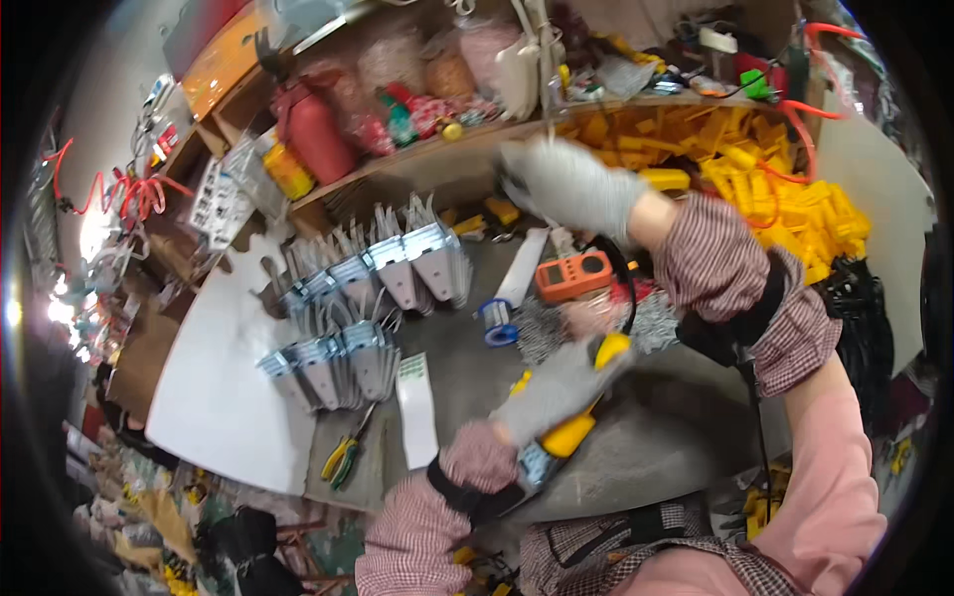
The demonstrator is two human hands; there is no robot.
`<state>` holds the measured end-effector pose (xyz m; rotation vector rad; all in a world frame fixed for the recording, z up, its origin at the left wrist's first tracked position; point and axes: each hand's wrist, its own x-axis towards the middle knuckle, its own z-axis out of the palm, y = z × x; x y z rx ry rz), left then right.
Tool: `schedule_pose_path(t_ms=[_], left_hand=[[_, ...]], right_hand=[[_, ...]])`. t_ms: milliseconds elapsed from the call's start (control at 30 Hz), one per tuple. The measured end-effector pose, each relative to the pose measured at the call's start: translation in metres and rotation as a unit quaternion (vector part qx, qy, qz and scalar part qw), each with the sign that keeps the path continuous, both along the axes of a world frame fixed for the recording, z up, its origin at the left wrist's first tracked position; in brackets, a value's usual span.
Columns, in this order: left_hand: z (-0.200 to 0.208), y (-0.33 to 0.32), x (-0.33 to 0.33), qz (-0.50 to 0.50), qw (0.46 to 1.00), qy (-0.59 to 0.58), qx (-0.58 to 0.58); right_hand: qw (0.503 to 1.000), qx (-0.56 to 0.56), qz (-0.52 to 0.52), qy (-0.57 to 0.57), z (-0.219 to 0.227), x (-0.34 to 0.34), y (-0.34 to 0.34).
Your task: Soldering wires to circuit boards and assembling components into yellow plastic housings using a pneumatic screwdriver.
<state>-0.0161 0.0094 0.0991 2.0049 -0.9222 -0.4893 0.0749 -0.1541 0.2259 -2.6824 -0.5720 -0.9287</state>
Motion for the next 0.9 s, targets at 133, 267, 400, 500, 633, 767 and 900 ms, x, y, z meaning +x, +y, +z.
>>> schedule_pose_path(t_ms=[133,267,400,500,633,767,900], left_hand=[[-0.075,0.107,0.024,0.281,0.899,-0.293,0.164],[-0.142,0.175,0.014,0.256,0.910,-0.249,0.212],[-0.091,0.170,0.039,0.317,0.916,-0.177,0.171],[-0.127,0.201,0.085,0.350,0.870,-0.224,0.265],[-0.108,0.179,0.107,0.315,0.922,-0.168,0.153],[-0.092,0.165,0.072,0.317,0.931,0.057,-0.171],[-0.057,0.150,0.028,0.309,0.922,0.099,-0.210]], right_hand=[[0.963,-0.085,-0.103,0.235,-0.084,-0.023,-0.058],[0.943,-0.123,-0.101,0.293,-0.103,-0.017,-0.070],[0.932,-0.177,-0.126,0.291,-0.115,0.006,-0.064],[0.935,-0.181,-0.134,0.274,-0.120,0.025,-0.033],[0.903,-0.182,-0.187,0.340,-0.130,0.054,-0.064],[0.994,-0.092,0.060,0.018,-0.157,-0.012,0.034],[0.846,0.377,0.192,0.324,-0.157,-0.066,0.102]])
